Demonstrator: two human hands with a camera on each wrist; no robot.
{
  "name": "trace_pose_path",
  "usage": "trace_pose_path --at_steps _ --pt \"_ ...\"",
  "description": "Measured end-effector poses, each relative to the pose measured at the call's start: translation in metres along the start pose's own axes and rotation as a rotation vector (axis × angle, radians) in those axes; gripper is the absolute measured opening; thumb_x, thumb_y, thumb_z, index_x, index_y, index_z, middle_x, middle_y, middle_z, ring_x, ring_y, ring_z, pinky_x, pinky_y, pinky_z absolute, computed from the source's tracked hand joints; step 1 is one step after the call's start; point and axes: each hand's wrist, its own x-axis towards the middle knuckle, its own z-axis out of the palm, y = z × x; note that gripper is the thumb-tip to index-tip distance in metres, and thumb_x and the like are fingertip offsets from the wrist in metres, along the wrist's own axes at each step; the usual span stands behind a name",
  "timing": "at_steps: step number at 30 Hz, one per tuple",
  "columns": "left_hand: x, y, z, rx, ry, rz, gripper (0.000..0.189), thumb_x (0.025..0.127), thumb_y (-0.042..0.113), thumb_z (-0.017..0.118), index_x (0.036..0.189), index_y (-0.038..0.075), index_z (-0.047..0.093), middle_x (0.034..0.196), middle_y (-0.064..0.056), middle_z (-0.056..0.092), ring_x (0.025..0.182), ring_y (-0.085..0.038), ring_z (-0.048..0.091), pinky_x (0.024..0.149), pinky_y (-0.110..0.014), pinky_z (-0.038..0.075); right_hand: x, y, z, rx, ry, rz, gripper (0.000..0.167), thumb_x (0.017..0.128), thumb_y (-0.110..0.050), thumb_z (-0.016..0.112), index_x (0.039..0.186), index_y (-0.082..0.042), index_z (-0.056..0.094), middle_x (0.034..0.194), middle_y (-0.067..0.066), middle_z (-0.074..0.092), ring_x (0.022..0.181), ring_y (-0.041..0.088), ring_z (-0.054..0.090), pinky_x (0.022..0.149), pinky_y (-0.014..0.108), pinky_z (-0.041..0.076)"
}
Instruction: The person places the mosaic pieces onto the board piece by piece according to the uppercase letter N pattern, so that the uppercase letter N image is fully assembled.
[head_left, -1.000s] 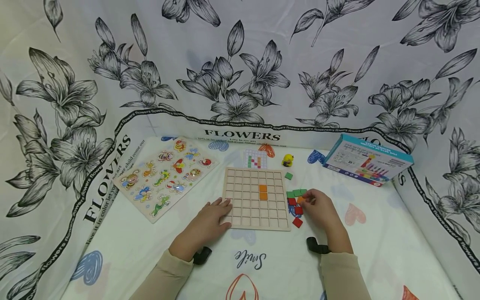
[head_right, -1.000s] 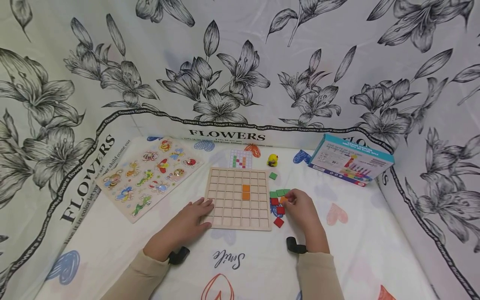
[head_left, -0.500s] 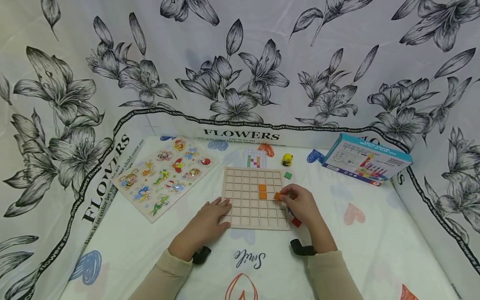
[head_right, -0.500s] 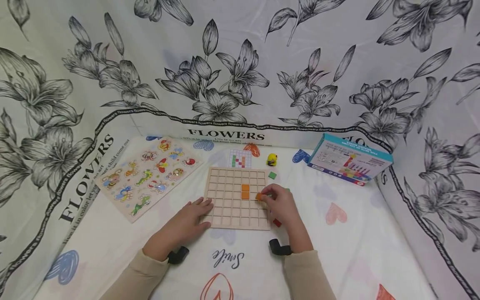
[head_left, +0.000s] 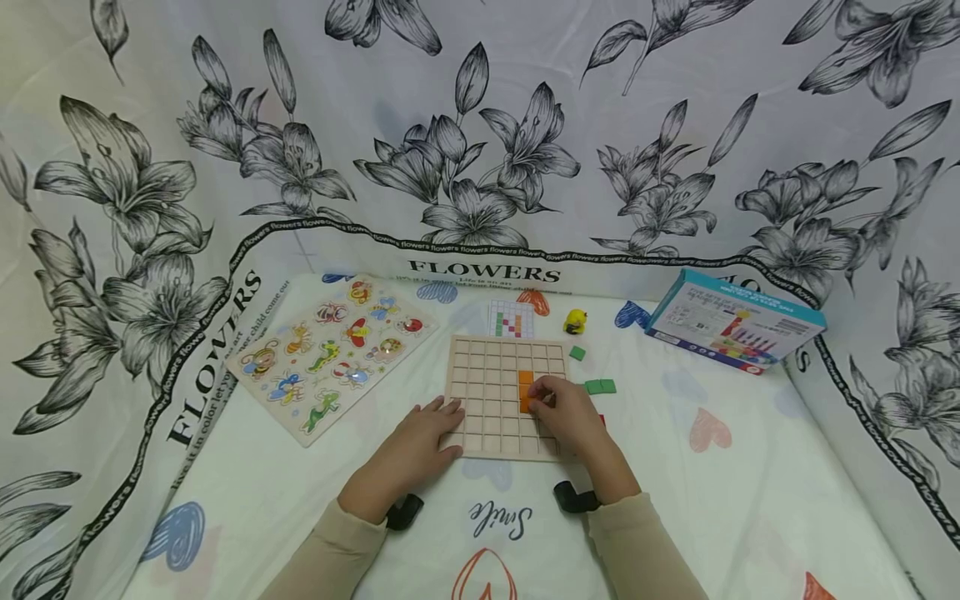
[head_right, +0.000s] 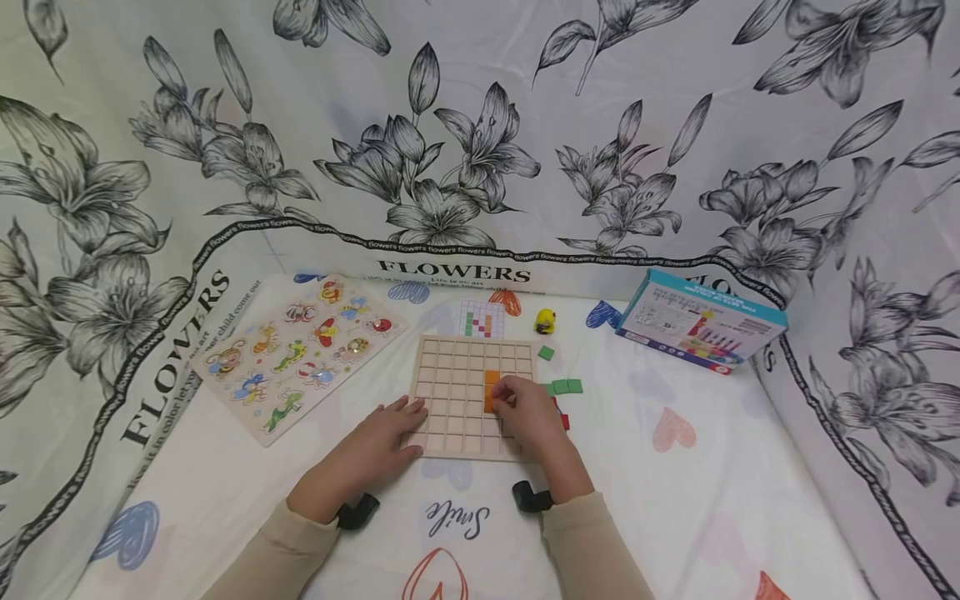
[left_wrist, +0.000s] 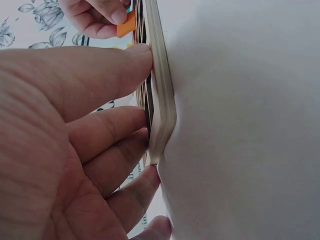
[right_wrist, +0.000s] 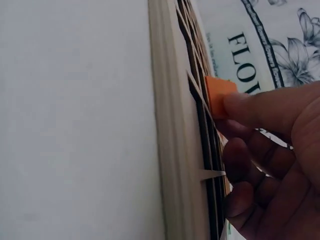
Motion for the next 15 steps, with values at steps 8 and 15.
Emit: trace_pose_path --at_steps 8,15 --pt "-0.0017 0.0024 -0.0009 -0.003 -0.002 -0.002 0.058 0.099 0.016 0.081 0.152 0.002 0.062 0.167 -0.012 0.053 0.163 -0.038 0.038 0.135 -0.061 0.026 -0.0047 0.0019 0.0001 -0.013 -0.017 -0.034 0.013 0.099 -0.008 0.081 0.107 -0.018 0.079 0.104 -0.002 0.071 0.091 0.019 0.059 0.084 0.034 0.055" --pt "-0.0016 0.0022 -0.0021 -0.004 -0.004 -0.002 0.058 0.099 0.016 0.08 0.153 0.001 0.062 0.167 -0.012 0.053 0.163 -0.039 0.038 0.135 -0.062 0.026 -0.0048 0.0017 0.0011 -0.047 -0.007 -0.038 0.012 0.099 -0.011 0.081 0.108 -0.019 0.081 0.111 -0.001 0.072 0.095 0.018 0.061 0.089 0.037 0.057"
